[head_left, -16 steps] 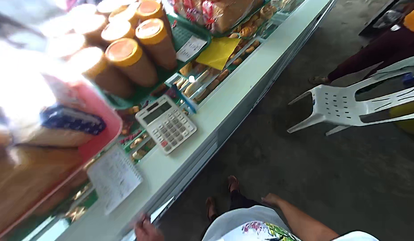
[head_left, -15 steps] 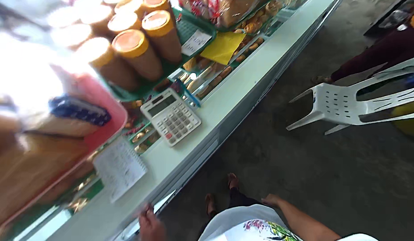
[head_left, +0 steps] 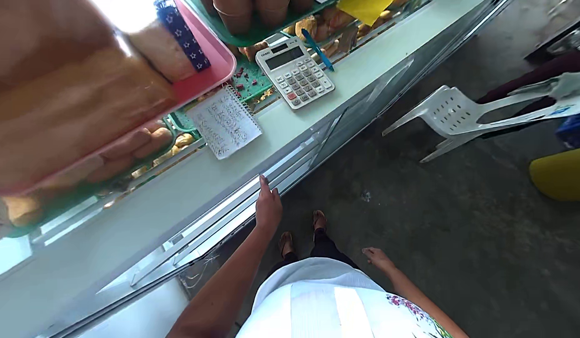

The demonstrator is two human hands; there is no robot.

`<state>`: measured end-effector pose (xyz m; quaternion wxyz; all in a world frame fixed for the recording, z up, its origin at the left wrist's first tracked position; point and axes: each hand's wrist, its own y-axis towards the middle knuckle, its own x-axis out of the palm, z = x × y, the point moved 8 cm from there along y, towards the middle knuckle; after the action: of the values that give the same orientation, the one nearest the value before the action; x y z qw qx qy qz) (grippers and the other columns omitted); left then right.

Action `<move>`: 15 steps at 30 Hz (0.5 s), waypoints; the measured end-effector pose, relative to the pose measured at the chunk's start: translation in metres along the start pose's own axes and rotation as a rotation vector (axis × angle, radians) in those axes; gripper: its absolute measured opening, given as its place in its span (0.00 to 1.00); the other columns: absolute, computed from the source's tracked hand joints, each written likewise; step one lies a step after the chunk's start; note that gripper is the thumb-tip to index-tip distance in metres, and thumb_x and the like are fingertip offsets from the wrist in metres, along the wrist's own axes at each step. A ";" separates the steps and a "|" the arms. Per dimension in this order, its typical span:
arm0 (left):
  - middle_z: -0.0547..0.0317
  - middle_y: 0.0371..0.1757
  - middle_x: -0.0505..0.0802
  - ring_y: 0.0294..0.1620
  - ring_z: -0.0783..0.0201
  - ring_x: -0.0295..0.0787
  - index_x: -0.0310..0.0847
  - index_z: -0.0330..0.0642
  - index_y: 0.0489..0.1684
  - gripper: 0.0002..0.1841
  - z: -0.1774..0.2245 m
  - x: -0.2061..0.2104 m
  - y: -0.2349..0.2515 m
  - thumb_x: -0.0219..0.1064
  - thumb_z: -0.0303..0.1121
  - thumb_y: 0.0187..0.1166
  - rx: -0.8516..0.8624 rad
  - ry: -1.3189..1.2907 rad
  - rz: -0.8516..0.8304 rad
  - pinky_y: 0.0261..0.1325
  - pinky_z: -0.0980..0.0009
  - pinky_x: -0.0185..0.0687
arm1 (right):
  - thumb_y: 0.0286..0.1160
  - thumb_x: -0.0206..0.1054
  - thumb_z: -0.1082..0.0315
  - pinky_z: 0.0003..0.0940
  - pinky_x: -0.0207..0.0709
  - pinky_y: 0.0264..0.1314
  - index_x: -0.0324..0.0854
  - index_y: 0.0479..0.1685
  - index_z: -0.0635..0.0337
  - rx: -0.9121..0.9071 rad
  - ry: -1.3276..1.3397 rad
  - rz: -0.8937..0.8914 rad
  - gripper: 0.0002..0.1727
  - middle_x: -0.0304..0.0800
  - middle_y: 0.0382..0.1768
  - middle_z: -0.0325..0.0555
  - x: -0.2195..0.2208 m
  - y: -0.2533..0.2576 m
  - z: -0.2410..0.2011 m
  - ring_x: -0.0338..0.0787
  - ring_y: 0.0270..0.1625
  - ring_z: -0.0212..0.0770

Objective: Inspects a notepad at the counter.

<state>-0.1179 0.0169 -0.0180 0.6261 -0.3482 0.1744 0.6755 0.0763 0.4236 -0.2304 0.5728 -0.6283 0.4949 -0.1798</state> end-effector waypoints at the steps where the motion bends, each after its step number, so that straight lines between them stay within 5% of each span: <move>1: 0.27 0.81 0.74 0.79 0.42 0.79 0.40 0.24 0.92 0.33 0.003 0.004 0.003 0.51 0.30 0.91 0.000 0.000 -0.012 0.81 0.55 0.72 | 0.95 0.52 0.57 0.58 0.68 0.81 0.76 0.75 0.72 0.016 -0.016 -0.016 0.26 0.79 0.73 0.71 0.008 -0.001 0.017 0.80 0.76 0.65; 8: 0.32 0.84 0.73 0.79 0.45 0.79 0.32 0.30 0.94 0.38 0.026 0.022 0.021 0.52 0.36 0.92 -0.013 0.108 -0.185 0.82 0.56 0.71 | 0.95 0.51 0.55 0.59 0.71 0.76 0.79 0.70 0.74 0.124 -0.015 0.035 0.28 0.83 0.68 0.72 0.028 0.005 0.095 0.84 0.71 0.64; 15: 0.33 0.83 0.74 0.81 0.45 0.76 0.34 0.29 0.94 0.41 0.051 0.029 0.034 0.57 0.38 0.89 -0.031 0.147 -0.276 0.87 0.52 0.65 | 0.95 0.50 0.55 0.58 0.72 0.77 0.77 0.73 0.70 0.045 0.055 0.064 0.27 0.82 0.71 0.69 0.031 0.000 0.026 0.83 0.73 0.63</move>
<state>-0.1631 0.0667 -0.0099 0.6930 -0.4271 0.1599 0.5584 0.1109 0.4120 -0.2484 0.5785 -0.5939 0.5259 -0.1899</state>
